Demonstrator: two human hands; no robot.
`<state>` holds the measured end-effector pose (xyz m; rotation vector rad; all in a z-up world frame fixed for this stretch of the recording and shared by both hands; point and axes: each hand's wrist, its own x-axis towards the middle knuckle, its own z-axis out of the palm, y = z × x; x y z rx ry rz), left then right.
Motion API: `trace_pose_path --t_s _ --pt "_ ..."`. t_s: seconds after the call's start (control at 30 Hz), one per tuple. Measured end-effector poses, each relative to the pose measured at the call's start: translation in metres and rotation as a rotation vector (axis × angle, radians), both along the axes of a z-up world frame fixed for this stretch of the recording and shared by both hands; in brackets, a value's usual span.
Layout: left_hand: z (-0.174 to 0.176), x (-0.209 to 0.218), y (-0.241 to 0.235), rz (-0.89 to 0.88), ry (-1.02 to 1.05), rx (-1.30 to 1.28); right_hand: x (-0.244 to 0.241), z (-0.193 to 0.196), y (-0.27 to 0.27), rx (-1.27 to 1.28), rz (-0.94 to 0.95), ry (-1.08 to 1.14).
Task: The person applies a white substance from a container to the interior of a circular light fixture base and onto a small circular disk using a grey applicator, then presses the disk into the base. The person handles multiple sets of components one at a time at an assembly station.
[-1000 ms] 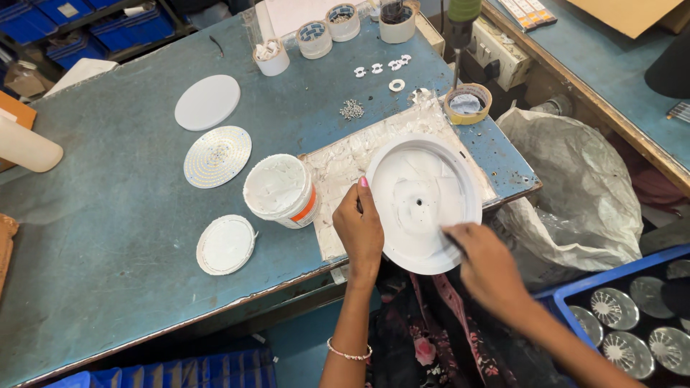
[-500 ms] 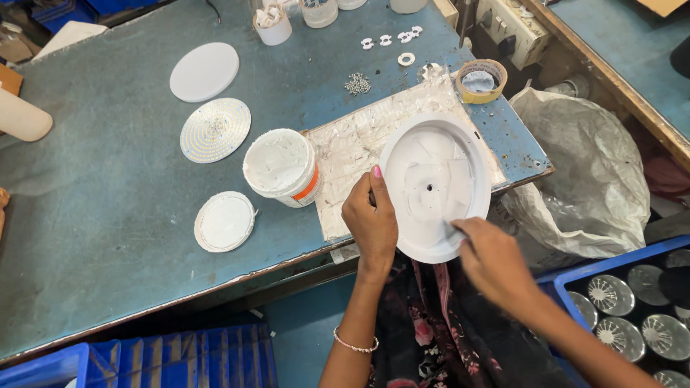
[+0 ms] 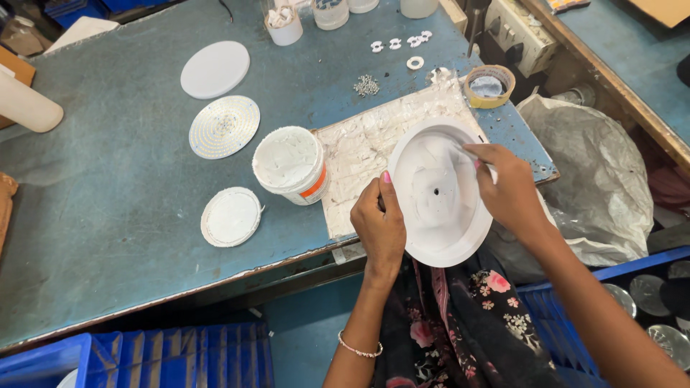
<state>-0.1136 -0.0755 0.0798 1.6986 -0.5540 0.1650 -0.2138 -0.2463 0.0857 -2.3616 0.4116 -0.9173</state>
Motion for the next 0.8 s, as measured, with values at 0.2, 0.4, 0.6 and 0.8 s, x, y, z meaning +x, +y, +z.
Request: trace_pose_path --t_s 0.2,0.4,0.6,0.8 --pt "-0.003 0.006 -0.001 -0.003 0.02 -0.035 -0.02 -0.035 0.012 -0.079 -0.022 0.15" --pt "-0.006 0.008 -0.002 0.005 0.081 -0.007 -0.067 -0.036 0.076 0.015 0.069 0.265" --pt "-0.008 0.008 0.001 -0.006 0.041 -0.014 -0.014 0.002 0.019 0.015 0.097 0.07" --pt "-0.005 0.01 -0.001 -0.005 0.052 -0.014 0.039 0.014 0.017 -0.169 0.184 0.013"
